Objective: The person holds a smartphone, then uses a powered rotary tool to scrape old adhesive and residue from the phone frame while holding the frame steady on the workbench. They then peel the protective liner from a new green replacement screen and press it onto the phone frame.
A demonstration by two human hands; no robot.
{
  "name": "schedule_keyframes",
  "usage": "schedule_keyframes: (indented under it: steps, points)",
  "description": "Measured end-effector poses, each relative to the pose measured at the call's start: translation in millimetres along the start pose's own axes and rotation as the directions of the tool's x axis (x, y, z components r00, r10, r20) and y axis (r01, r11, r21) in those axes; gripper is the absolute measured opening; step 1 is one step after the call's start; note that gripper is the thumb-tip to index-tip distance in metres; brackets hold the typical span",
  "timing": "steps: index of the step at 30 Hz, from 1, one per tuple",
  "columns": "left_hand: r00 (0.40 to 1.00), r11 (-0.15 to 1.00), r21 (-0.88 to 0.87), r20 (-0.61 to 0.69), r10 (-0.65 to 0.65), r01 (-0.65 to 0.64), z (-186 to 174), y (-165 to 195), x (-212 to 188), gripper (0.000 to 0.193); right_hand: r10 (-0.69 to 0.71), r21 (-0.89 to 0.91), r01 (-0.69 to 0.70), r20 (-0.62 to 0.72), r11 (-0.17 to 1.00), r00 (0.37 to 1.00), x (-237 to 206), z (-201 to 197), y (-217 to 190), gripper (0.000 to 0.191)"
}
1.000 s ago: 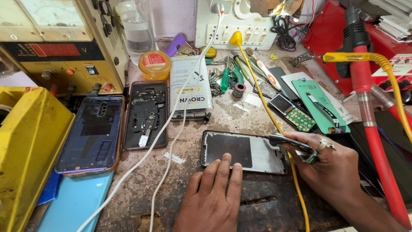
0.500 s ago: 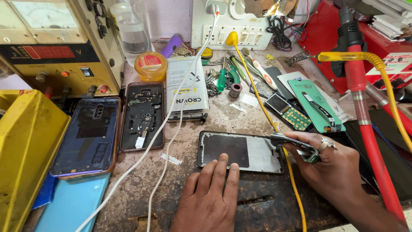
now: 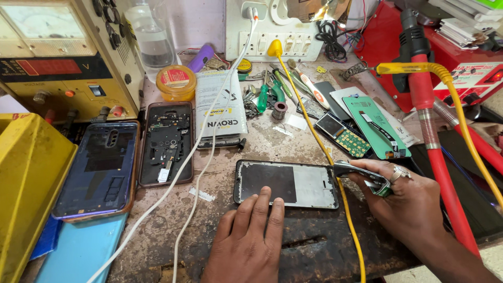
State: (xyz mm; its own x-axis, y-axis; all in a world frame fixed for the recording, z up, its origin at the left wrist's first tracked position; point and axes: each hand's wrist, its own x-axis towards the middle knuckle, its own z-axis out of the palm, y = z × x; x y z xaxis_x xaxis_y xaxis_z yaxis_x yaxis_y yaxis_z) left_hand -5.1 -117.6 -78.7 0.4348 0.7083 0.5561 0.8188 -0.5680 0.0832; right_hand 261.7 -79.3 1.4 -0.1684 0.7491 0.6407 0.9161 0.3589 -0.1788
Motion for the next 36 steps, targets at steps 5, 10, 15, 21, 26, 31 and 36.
schedule_keyframes:
  steps: [5,10,15,21,26,31,36]
  points:
    - [1.0,1.0,-0.007,-0.001,-0.004,0.004,2,0,0,0.057,0.11,0.008,-0.111,0.02,0.994,0.994,1,-3,5,0.033]
    - [0.999,0.998,0.055,0.05,0.001,-0.004,-1,0,0,0.061,0.257,0.226,-0.253,0.014,0.941,0.966,-6,0,4,0.027]
    - [0.992,0.984,-0.177,-0.121,-0.04,0.018,-33,-18,7,0.113,0.507,0.661,-0.443,0.108,0.606,0.855,-9,10,0,0.025]
    - [0.947,0.889,-0.414,0.314,-0.06,0.194,-65,-85,50,0.132,0.607,0.788,-0.459,0.14,0.41,0.782,-13,16,-9,0.028]
    - [0.848,0.847,-0.342,0.486,-0.212,0.407,-73,-84,55,0.121,0.611,0.684,-0.511,0.12,0.52,0.782,-15,14,-17,0.029]
    - [0.918,0.818,-0.463,0.35,-0.185,0.341,-73,-84,34,0.121,0.583,0.576,-0.544,0.138,0.61,0.8,-9,10,-19,0.026]
    - [0.936,0.84,-0.446,0.298,-0.186,0.308,-64,-88,26,0.121,0.495,0.374,-0.479,0.059,0.794,0.867,-12,8,-25,0.026]
